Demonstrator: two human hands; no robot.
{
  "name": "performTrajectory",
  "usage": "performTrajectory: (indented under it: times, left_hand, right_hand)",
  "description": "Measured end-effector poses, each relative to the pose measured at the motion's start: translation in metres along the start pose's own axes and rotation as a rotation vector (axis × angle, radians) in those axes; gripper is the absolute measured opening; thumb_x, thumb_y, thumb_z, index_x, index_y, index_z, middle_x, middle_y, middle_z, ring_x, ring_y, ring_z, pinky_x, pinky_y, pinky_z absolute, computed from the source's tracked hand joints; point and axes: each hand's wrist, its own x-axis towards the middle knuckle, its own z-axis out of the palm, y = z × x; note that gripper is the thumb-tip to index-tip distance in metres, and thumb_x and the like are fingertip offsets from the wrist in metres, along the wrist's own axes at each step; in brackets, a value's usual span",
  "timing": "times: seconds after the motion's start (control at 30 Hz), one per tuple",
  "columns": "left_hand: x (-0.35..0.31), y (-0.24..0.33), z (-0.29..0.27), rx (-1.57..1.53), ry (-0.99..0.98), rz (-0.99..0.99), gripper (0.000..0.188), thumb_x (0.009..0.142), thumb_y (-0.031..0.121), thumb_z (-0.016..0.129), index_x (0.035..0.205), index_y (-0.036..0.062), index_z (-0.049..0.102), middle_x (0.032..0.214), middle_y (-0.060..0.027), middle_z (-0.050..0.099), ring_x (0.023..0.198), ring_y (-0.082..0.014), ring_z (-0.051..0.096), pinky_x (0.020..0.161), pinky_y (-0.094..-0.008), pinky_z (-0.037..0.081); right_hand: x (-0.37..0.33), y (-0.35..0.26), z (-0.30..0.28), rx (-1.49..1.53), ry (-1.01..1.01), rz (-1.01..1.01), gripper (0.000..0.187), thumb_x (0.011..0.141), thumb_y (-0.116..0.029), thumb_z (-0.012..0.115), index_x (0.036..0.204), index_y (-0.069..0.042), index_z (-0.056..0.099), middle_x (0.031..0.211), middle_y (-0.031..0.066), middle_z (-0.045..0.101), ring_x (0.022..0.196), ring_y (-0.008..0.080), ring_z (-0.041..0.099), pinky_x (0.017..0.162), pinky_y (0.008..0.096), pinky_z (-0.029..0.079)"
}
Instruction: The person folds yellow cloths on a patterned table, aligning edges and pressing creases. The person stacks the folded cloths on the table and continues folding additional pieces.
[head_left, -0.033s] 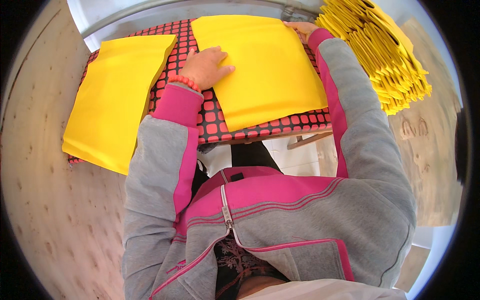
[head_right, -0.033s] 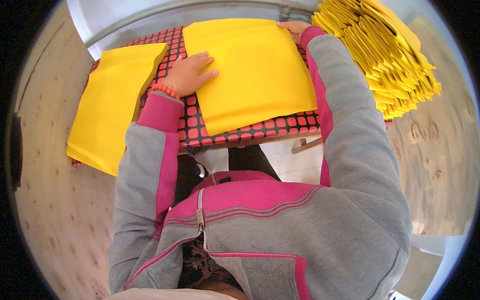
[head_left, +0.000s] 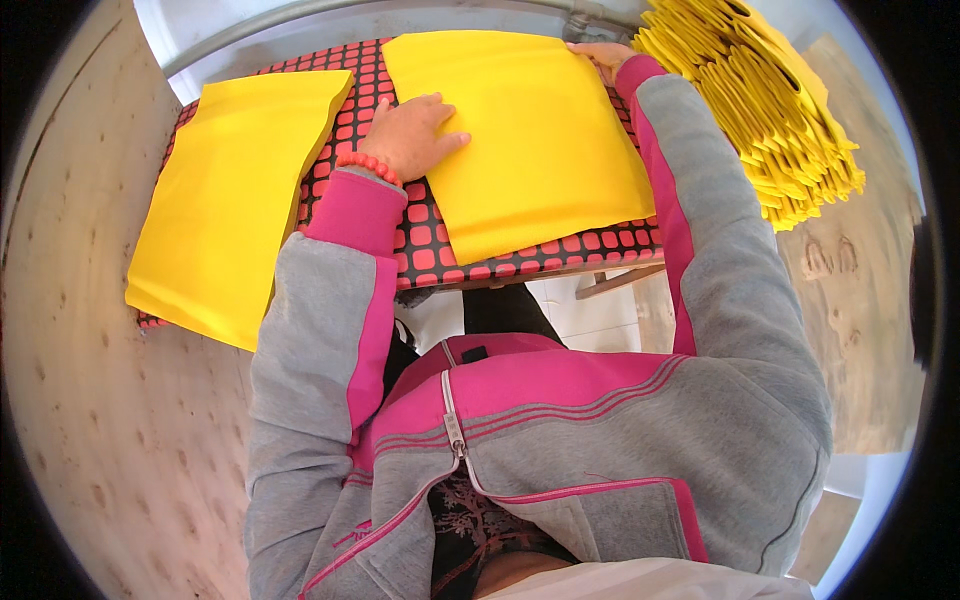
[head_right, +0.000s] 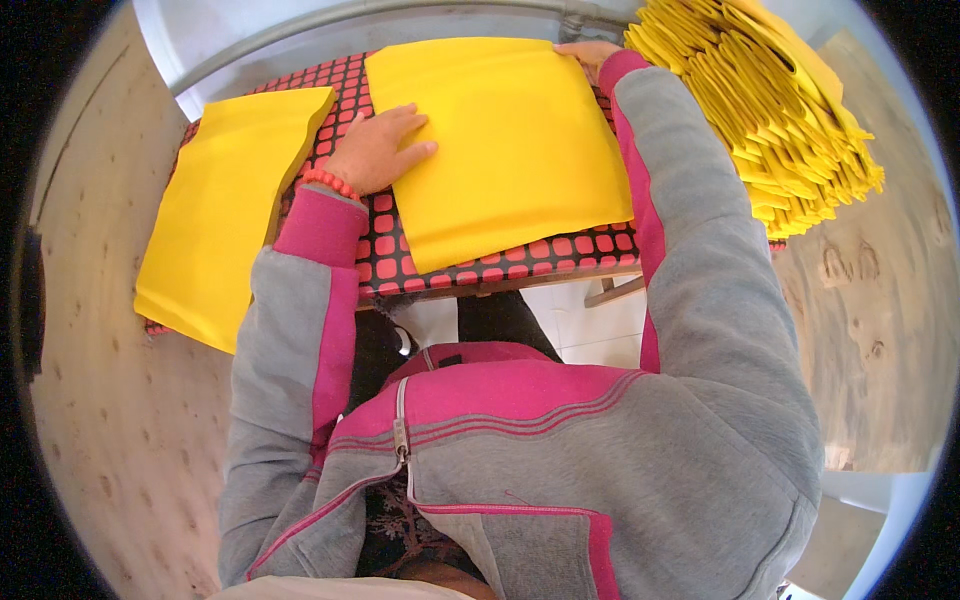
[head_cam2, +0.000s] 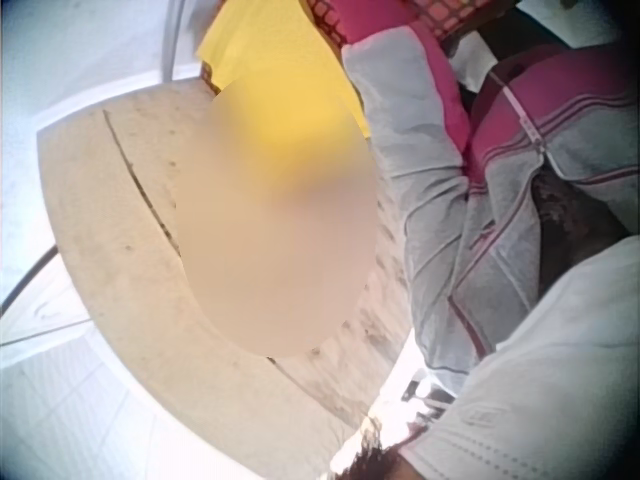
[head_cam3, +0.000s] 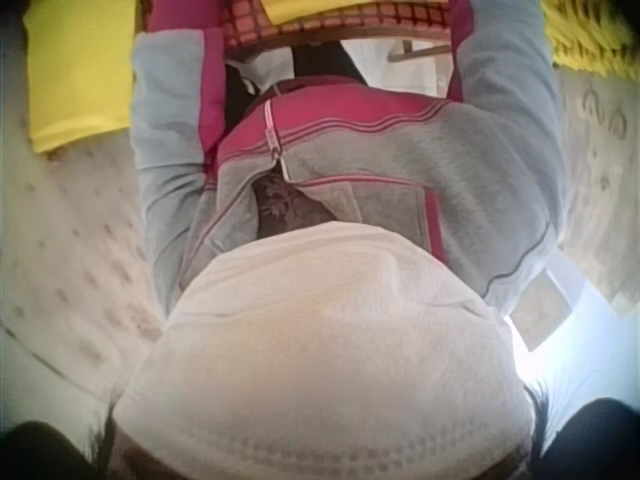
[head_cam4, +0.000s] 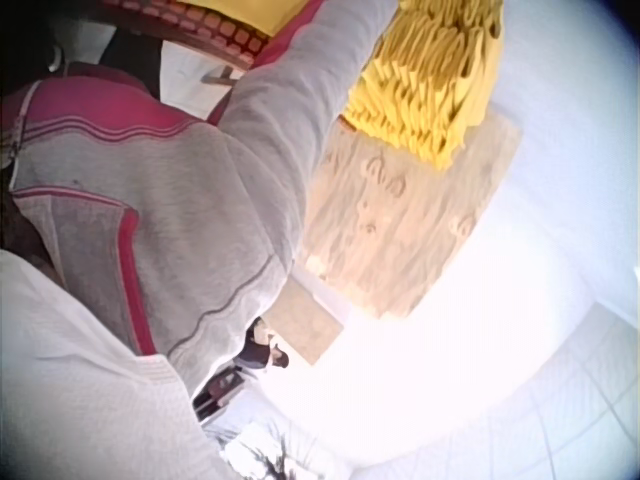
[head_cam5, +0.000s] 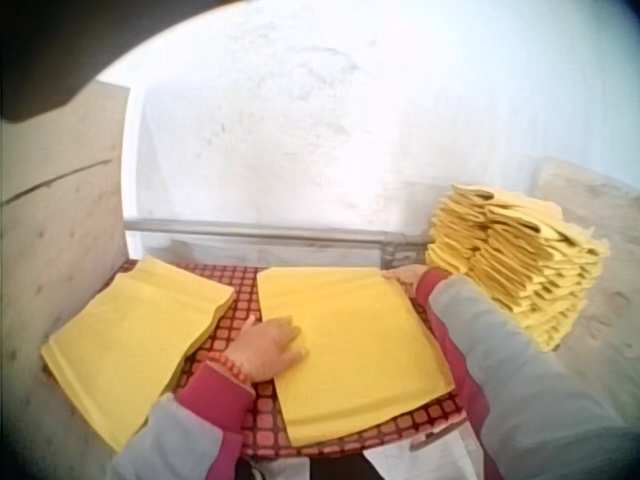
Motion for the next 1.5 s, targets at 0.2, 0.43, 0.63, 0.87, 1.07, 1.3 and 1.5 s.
performTrajectory:
  times: [0.2, 0.43, 0.63, 0.87, 1.07, 1.3, 1.5]
  left_hand:
    - [0.0, -0.001, -0.003, 0.038, -0.056, 0.002, 0.058, 0.098, 0.051, 0.057, 0.135, 0.0069, 0.063, 0.147, -0.0158, 0.056, 0.137, -0.0331, 0.051, 0.115, -0.0601, 0.033]
    - [-0.001, -0.002, 0.001, 0.031, -0.006, 0.018, 0.056, 0.098, 0.05, 0.056, 0.134, 0.0078, 0.064, 0.143, -0.0127, 0.058, 0.134, -0.0303, 0.054, 0.116, -0.0646, 0.029]
    - [0.0, 0.0, -0.001, 0.057, -0.027, 0.013, 0.057, 0.099, 0.05, 0.056, 0.135, 0.0071, 0.063, 0.146, -0.0155, 0.057, 0.134, -0.0333, 0.054, 0.114, -0.0598, 0.034]
    - [0.001, -0.005, 0.003, 0.05, -0.019, 0.006, 0.056, 0.1, 0.051, 0.053, 0.136, 0.0095, 0.063, 0.144, -0.0112, 0.057, 0.135, -0.0301, 0.053, 0.117, -0.0643, 0.029]
    - [0.003, -0.009, 0.007, 0.044, -0.018, 0.01, 0.058, 0.099, 0.052, 0.054, 0.136, 0.0098, 0.063, 0.145, -0.0111, 0.057, 0.136, -0.0299, 0.052, 0.117, -0.0656, 0.028]
    - [0.003, -0.007, 0.005, 0.075, -0.001, 0.035, 0.058, 0.098, 0.051, 0.055, 0.136, 0.0085, 0.063, 0.144, -0.0132, 0.059, 0.134, -0.031, 0.054, 0.114, -0.0604, 0.034]
    - [0.006, -0.013, 0.008, 0.047, 0.025, 0.06, 0.057, 0.097, 0.051, 0.055, 0.134, 0.0096, 0.065, 0.139, -0.0097, 0.063, 0.128, -0.0295, 0.059, 0.106, -0.0501, 0.041]
  right_hand:
    - [0.004, 0.004, 0.017, -0.641, 0.286, -0.276, 0.022, 0.097, -0.026, 0.07, 0.107, -0.006, 0.069, 0.102, 0.0106, 0.076, 0.088, 0.0251, 0.073, 0.079, 0.0398, 0.057]
    - [0.005, 0.027, 0.033, -1.366, 0.58, -0.901, 0.039, 0.098, -0.042, 0.056, 0.11, -0.007, 0.068, 0.109, 0.0179, 0.072, 0.102, 0.0385, 0.068, 0.084, 0.0479, 0.053]
    - [0.018, 0.024, -0.006, -0.033, 0.21, -0.131, 0.051, 0.102, -0.041, 0.062, 0.128, 0.003, 0.063, 0.117, 0.0115, 0.073, 0.102, 0.0209, 0.07, 0.091, 0.0349, 0.055]
    - [-0.013, 0.016, -0.006, -0.622, 0.029, -0.135, 0.05, 0.095, -0.041, 0.072, 0.125, -0.002, 0.066, 0.113, 0.0087, 0.074, 0.093, 0.0195, 0.071, 0.084, 0.0355, 0.057]
    - [-0.024, 0.002, 0.004, -1.104, 0.171, -0.185, 0.059, 0.091, -0.042, 0.076, 0.131, -0.001, 0.063, 0.113, 0.0082, 0.073, 0.093, 0.0188, 0.072, 0.082, 0.0339, 0.057]
    - [-0.072, 0.01, 0.013, -0.408, -0.134, 0.0, 0.053, 0.094, -0.04, 0.073, 0.13, -0.002, 0.066, 0.117, 0.0092, 0.074, 0.096, 0.018, 0.072, 0.087, 0.0348, 0.058]
    - [-0.127, 0.019, 0.023, -0.611, -0.004, 0.019, 0.042, 0.098, -0.032, 0.068, 0.127, -0.002, 0.065, 0.113, 0.0083, 0.073, 0.095, 0.0159, 0.07, 0.085, 0.0324, 0.057]
